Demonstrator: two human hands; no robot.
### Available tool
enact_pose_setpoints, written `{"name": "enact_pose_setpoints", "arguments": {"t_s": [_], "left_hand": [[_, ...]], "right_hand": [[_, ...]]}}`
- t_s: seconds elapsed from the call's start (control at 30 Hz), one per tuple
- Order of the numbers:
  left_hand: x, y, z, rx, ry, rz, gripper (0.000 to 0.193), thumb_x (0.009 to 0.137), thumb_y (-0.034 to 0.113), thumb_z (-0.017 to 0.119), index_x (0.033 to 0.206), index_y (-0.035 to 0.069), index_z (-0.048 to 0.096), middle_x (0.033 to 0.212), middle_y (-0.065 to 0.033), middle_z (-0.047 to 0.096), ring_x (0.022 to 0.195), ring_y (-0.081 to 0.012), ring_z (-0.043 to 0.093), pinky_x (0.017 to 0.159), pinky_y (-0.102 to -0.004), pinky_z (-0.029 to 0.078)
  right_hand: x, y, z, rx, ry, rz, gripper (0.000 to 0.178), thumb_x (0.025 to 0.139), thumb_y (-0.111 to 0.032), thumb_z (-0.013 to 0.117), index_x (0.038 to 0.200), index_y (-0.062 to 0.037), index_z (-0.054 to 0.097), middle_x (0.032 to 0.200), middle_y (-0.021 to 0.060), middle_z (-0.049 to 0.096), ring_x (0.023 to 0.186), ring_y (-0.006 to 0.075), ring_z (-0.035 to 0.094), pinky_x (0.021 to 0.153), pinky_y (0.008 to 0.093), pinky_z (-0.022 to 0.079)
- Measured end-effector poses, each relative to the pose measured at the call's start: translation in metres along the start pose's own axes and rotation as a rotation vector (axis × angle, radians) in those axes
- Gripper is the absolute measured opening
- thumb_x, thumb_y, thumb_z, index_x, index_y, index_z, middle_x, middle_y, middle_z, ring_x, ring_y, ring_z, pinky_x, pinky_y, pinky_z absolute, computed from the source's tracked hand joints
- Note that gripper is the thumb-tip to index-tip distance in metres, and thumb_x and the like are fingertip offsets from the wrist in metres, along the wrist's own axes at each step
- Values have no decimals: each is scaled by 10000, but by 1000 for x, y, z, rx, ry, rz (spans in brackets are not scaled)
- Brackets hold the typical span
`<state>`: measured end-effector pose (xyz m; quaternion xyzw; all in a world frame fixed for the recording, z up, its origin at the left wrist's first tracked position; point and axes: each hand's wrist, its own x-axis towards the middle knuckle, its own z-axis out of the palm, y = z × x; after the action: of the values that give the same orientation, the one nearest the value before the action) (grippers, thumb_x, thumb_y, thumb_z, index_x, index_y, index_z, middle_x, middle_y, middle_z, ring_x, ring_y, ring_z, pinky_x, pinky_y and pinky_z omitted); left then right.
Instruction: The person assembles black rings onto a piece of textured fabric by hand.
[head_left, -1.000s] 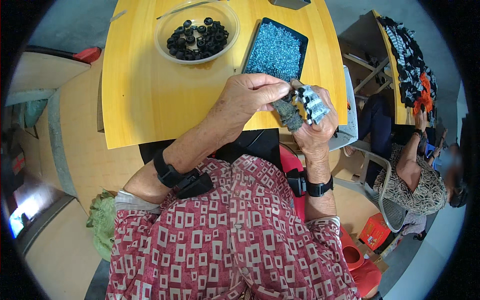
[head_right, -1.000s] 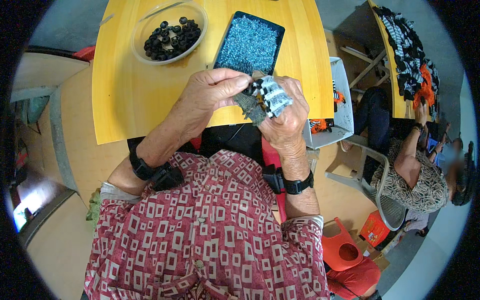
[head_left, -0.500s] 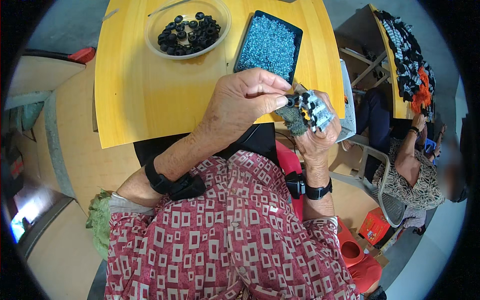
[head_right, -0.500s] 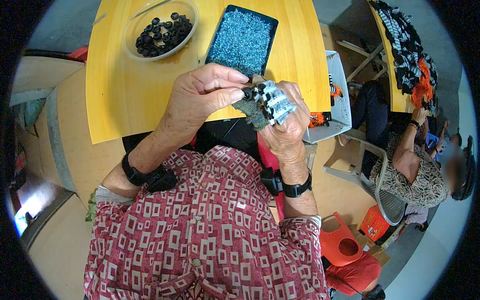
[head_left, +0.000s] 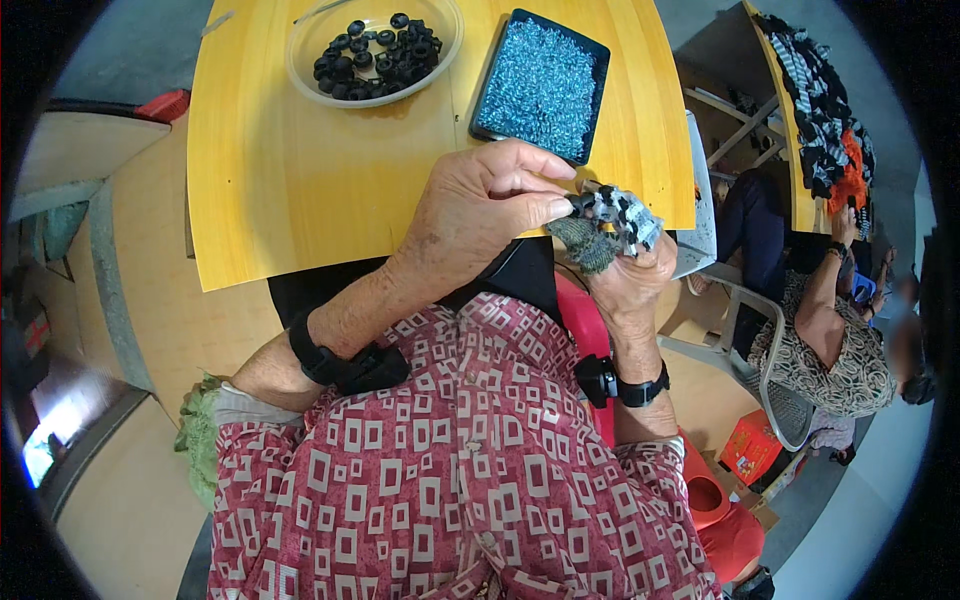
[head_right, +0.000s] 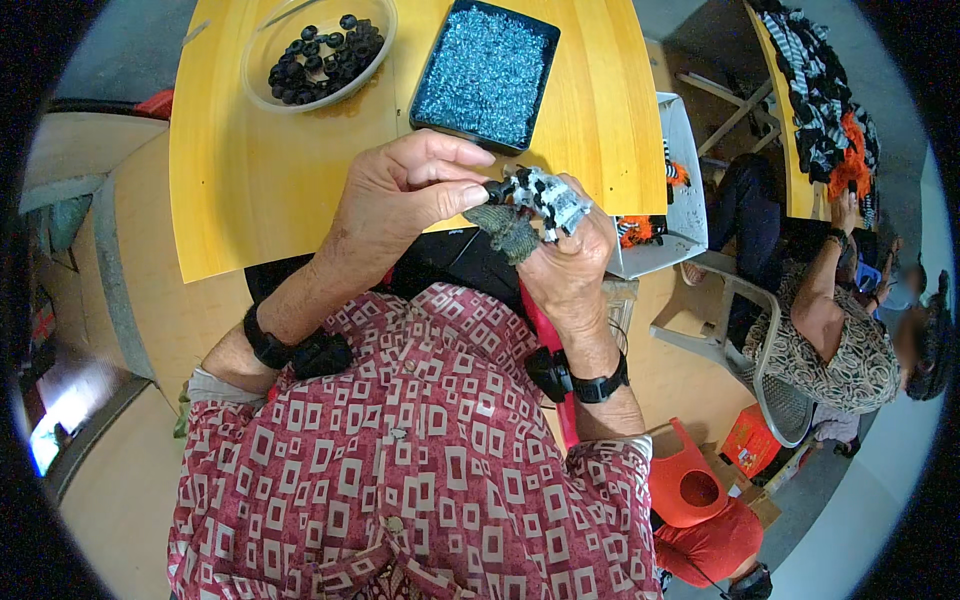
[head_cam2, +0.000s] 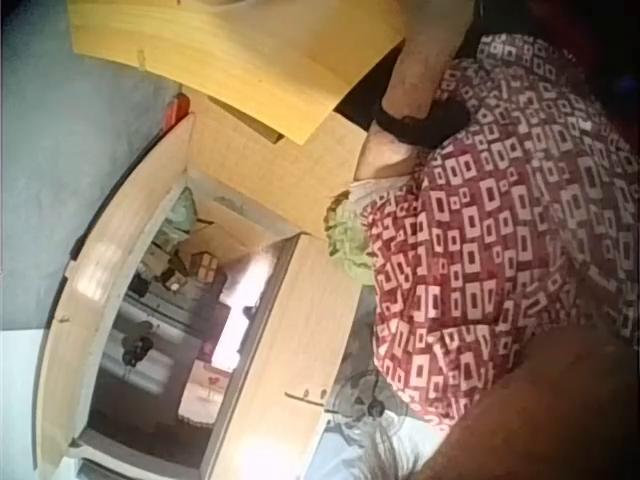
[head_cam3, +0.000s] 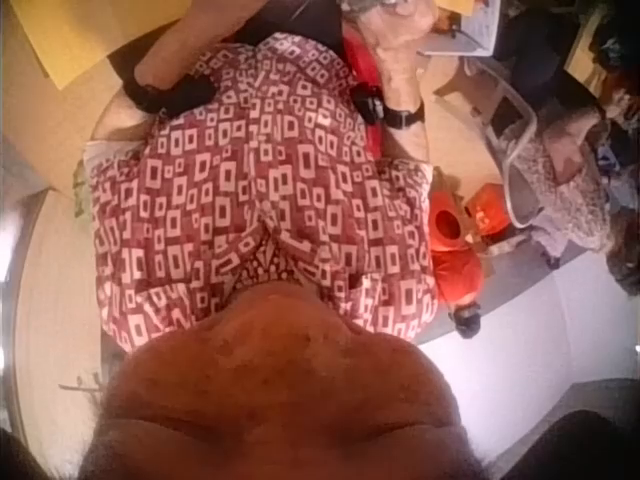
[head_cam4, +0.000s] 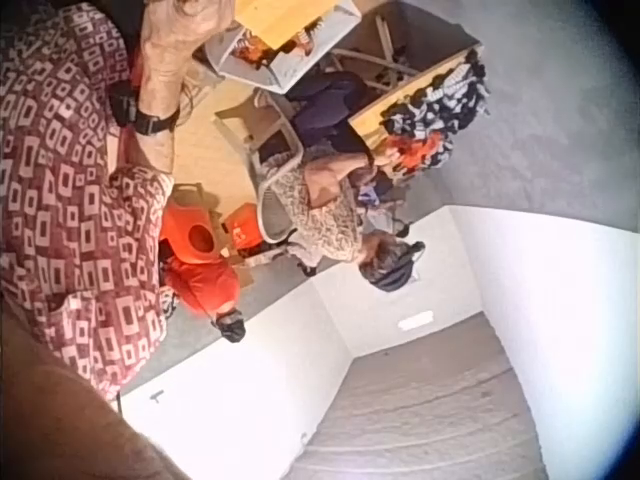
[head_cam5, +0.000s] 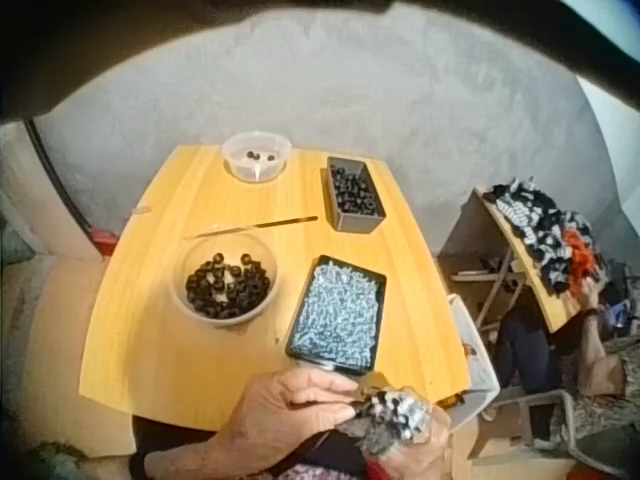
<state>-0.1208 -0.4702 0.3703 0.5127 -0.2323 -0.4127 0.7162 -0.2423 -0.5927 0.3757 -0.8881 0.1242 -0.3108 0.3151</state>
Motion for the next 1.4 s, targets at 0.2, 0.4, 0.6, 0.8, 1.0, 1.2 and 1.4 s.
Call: {"name": "enact_pose_setpoints", "arguments": {"t_s": [0.2,0.4,0.6,0.8,1.0,1.2,1.4], "left_hand": [[-1,3,-8,45,-87,-140,280,829,34,625,1104,1,588,940,-66,657,853,-77,603,755,-200,484],[1,5,-10,-9,-116,-196,357,828,81,639,1168,8,558,943,-65,646,852,-84,599,764,-212,486],[4,7,-16,-46,-139,-217,420,827,96,644,1219,17,518,949,-74,643,876,-91,593,785,-222,484],[1,5,-11,-48,-114,-98,402,837,55,618,1226,33,518,944,-81,655,866,-87,599,787,-213,479],[-3,1,-8,45,-110,-87,384,846,24,593,1224,40,523,936,-84,665,856,-78,601,771,-202,480],[-7,-12,-5,20,-91,-149,381,847,14,584,1222,43,524,926,-76,666,839,-73,600,758,-203,481],[-11,-17,-9,-122,-68,-235,359,840,31,599,1195,40,545,982,-76,648,867,-87,596,765,-212,481]], "right_hand": [[-4,10,-6,-154,-150,-67,282,634,-125,786,869,-46,651,824,63,648,715,206,646,667,286,510],[7,6,-5,-94,-122,-161,245,586,-97,779,747,-40,603,695,64,596,610,243,574,536,330,466],[17,0,-10,-99,-189,-144,262,610,-94,776,806,-42,611,708,73,603,627,248,589,575,332,473],[7,-1,-5,-95,-111,-86,263,650,-92,766,866,-57,621,732,69,613,652,245,603,568,325,482],[1,-13,-10,15,-125,97,243,658,-50,755,868,-59,634,776,72,637,689,243,625,604,315,501],[-19,-6,1,31,-74,131,237,654,-33,741,865,-54,635,801,88,650,707,248,638,663,320,516],[-20,-12,7,-41,-165,9,329,561,85,591,872,-20,612,703,102,553,649,295,540,593,372,438]]}}
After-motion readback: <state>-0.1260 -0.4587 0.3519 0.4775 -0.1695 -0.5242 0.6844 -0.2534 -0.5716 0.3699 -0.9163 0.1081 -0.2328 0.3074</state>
